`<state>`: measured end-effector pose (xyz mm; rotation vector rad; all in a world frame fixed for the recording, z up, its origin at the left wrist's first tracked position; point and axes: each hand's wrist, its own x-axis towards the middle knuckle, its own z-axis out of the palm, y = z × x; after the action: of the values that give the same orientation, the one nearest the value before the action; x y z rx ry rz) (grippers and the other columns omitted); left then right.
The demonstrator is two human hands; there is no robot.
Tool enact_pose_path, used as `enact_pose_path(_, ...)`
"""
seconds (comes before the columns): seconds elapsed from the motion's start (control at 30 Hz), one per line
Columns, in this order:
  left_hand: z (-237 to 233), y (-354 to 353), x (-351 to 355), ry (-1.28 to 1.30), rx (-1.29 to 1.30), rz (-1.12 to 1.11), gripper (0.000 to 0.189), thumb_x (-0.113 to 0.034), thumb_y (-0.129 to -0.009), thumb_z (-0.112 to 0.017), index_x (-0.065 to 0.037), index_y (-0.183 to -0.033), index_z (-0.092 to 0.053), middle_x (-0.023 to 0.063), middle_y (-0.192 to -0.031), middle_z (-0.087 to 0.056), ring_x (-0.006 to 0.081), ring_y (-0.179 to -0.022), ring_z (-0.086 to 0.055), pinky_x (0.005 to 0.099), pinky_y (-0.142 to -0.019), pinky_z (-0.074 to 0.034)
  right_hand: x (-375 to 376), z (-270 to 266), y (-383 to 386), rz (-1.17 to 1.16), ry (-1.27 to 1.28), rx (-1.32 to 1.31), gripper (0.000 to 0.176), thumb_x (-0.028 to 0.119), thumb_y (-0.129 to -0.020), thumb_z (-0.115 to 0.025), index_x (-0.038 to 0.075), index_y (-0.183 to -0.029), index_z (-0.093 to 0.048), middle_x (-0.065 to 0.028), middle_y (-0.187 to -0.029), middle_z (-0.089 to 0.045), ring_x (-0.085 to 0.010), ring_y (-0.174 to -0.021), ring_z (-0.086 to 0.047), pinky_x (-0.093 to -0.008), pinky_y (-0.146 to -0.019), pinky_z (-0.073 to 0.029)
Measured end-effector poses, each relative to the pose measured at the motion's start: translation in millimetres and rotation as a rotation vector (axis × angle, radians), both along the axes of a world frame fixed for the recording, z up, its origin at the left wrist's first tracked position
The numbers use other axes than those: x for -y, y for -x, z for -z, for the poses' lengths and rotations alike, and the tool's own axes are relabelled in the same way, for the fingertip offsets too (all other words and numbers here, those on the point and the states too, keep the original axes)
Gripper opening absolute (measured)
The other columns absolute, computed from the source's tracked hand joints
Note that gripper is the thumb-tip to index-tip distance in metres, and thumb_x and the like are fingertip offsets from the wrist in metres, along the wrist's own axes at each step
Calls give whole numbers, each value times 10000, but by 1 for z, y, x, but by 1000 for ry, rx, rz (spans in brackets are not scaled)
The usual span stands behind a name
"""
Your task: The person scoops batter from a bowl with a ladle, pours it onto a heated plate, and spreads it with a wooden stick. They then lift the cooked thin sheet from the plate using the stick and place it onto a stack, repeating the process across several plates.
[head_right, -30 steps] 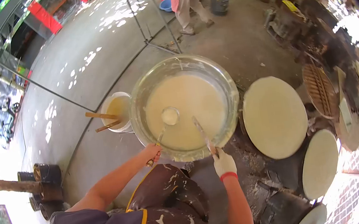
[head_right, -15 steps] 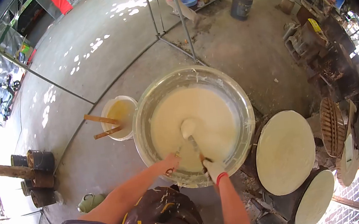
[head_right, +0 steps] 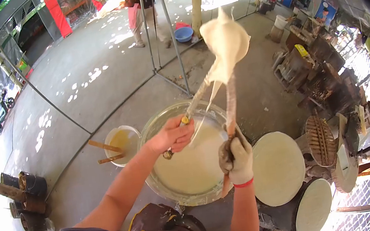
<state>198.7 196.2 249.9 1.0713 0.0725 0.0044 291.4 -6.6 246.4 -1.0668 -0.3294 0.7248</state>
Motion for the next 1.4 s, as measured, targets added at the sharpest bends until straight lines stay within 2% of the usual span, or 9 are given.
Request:
enact_pose_path(0.23, -2, 23, 9, -302, -362, -97, 127, -140, -919, -499, -103, -844, -403, -26, -570, -369, 55, -411, -348, 230, -347, -273, 48, 6, 27, 220, 244, -8, 362, 211, -935, -457, 63, -1265, -473, -12, -588, -498, -64, -354, -364, -202, -320, -274)
enact_pose_path(0.5, 48, 57, 160, -67, -678, 426, 250, -109, -899, -497, -105, -682, -375, -24, -571, -381, 62, -415, -359, 235, -363, -319, 204, 97, 126, 541, 386, -90, 397, 196, -942, -464, 55, -1313, -481, -8, -602, -528, -48, -425, -439, -185, -360, -311)
enact_pose_path(0.63, 27, 78, 302, 354, -869, 708, 275, -93, -916, -471, -111, -673, -344, -43, -592, -359, 15, -430, -344, 174, -354, -303, 344, 131, 223, 645, 1003, 274, 409, 219, -930, -483, 103, -1321, -497, -74, -751, -623, -147, -597, -603, -278, -545, -479)
enact_pose_path(0.67, 29, 84, 339, 440, -882, 771, 288, -93, -929, -457, -112, -671, -329, -51, -601, -346, -2, -434, -335, 144, -349, -289, 383, 136, 258, 707, 1155, 495, 412, 198, -912, -496, 116, -1316, -501, -136, -968, -679, -223, -853, -669, -300, -761, -493)
enact_pose_path(0.77, 42, 104, 447, 539, -980, 903, 285, -104, -935, -448, -111, -672, -338, -58, -599, -337, 7, -426, -328, 158, -348, -297, 499, 126, 383, 646, 1276, 160, 419, 197, -902, -507, 117, -1313, -505, -166, -1123, -635, -253, -1038, -627, -291, -860, -459)
enact_pose_path(0.97, 68, 177, 638, 2, -849, 1309, 234, -83, -911, -470, -132, -704, -374, -55, -593, -361, 13, -433, -347, 179, -361, -312, 609, 159, 589, 1030, 923, -158, 430, 203, -882, -539, 129, -1305, -514, -185, -1157, -616, -247, -1096, -597, -276, -900, -435)
enact_pose_path(1.1, 48, 220, 752, -126, -739, 1660, 125, -75, -908, -474, -107, -795, -433, -53, -588, -355, 9, -415, -342, 179, -335, -300, 629, 133, 605, 1098, 1068, -267, 424, 230, -874, -538, 143, -1288, -523, -187, -1156, -604, -300, -1116, -573, -320, -918, -438)
enact_pose_path(1.13, 46, 228, 779, -50, -743, 1771, 110, -73, -907, -477, -100, -808, -436, -48, -588, -359, 9, -408, -339, 183, -329, -298, 634, 148, 611, 1243, 1185, -145, 418, 174, -889, -530, 94, -1299, -521, -115, -992, -671, -153, -862, -637, -270, -768, -482)
enact_pose_path(1.4, 92, 336, 1010, -339, -20, 2172, 118, -48, -875, -512, -67, -867, -396, -12, -586, -398, 63, -392, -378, 229, -339, -320, 746, 183, 665, 2549, -72, -549, 440, 262, -951, -476, 219, -1382, -398, 35, -643, -457, -50, -439, -376, -204, -379, -320)
